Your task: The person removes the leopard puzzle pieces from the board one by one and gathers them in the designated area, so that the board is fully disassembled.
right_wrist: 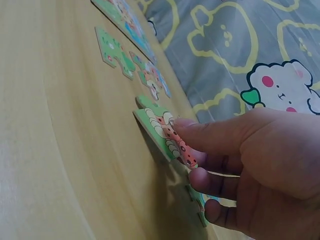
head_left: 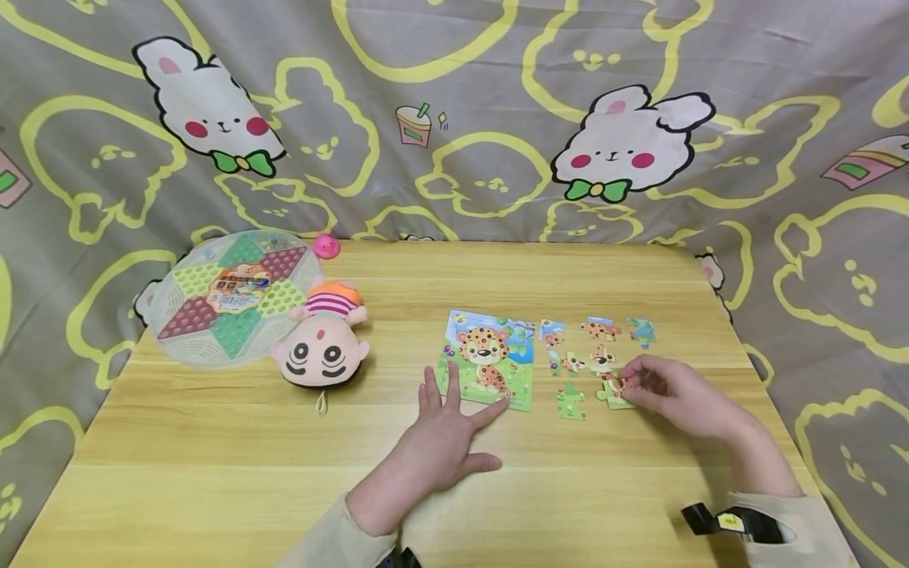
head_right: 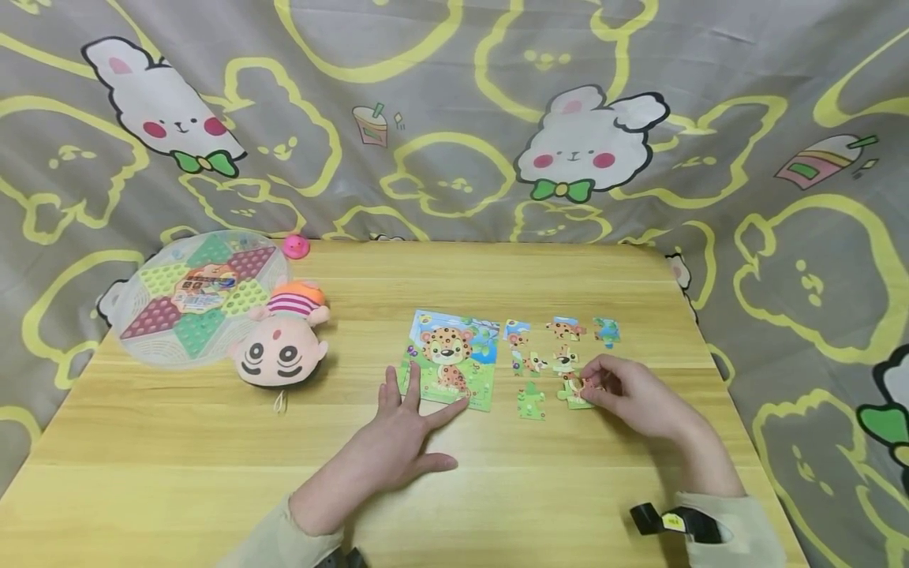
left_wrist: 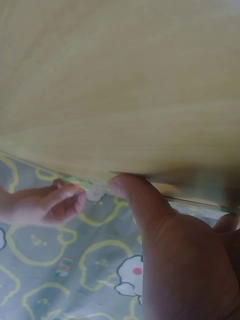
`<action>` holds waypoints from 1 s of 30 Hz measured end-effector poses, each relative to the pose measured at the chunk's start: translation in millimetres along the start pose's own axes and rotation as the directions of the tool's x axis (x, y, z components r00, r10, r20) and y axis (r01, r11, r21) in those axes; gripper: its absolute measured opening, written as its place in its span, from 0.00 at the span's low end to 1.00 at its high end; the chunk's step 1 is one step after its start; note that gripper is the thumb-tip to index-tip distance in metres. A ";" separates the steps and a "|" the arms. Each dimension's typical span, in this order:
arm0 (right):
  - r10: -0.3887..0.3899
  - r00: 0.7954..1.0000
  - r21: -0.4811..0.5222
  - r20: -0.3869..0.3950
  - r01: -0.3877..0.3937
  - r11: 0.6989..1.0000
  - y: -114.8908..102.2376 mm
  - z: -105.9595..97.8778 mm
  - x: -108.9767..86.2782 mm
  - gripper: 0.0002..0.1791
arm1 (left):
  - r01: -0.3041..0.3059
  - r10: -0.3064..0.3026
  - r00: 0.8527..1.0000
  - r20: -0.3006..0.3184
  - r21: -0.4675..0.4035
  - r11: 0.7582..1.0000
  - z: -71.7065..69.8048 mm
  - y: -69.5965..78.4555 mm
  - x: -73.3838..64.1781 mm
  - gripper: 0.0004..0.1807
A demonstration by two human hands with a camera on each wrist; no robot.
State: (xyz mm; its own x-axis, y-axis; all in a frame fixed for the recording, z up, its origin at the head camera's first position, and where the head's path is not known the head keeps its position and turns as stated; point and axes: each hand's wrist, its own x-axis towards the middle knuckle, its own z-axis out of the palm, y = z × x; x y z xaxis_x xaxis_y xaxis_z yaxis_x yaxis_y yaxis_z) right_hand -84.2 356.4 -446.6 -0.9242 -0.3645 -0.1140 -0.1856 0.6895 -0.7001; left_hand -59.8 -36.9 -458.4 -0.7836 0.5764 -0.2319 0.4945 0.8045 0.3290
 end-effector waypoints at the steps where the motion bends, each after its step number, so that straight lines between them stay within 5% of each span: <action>1: -0.011 1.000 -0.005 -0.005 0.011 1.000 -0.1 0.1 -0.3 0.06 | 0.000 0.000 1.000 0.006 0.001 1.000 -0.5 0.0 -0.2 0.44; 11: -0.159 0.981 -0.137 -0.109 0.143 0.980 -21.8 8.2 15.9 0.10 | 0.004 -0.005 1.000 0.017 0.009 1.000 -2.3 0.8 0.3 0.43; 17: -0.233 0.971 -0.106 -0.048 0.227 0.968 -46.8 26.1 42.2 0.14 | 0.004 -0.004 1.000 0.020 0.015 1.000 -1.0 0.5 1.3 0.44; 30: -0.246 0.964 -0.147 0.104 0.260 0.954 -79.9 59.8 84.5 0.24 | 0.007 -0.008 1.000 0.015 0.033 0.999 -2.5 1.5 0.2 0.44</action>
State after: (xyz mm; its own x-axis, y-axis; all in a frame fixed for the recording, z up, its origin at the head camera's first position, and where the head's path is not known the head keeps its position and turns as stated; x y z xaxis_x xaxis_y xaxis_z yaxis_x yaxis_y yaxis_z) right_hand -127.5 233.1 -442.5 -0.8099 -0.5865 -0.0109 -0.4666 0.6553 -0.5940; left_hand -60.2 -35.9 -455.7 -0.7814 0.5725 -0.2485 0.5011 0.8128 0.2970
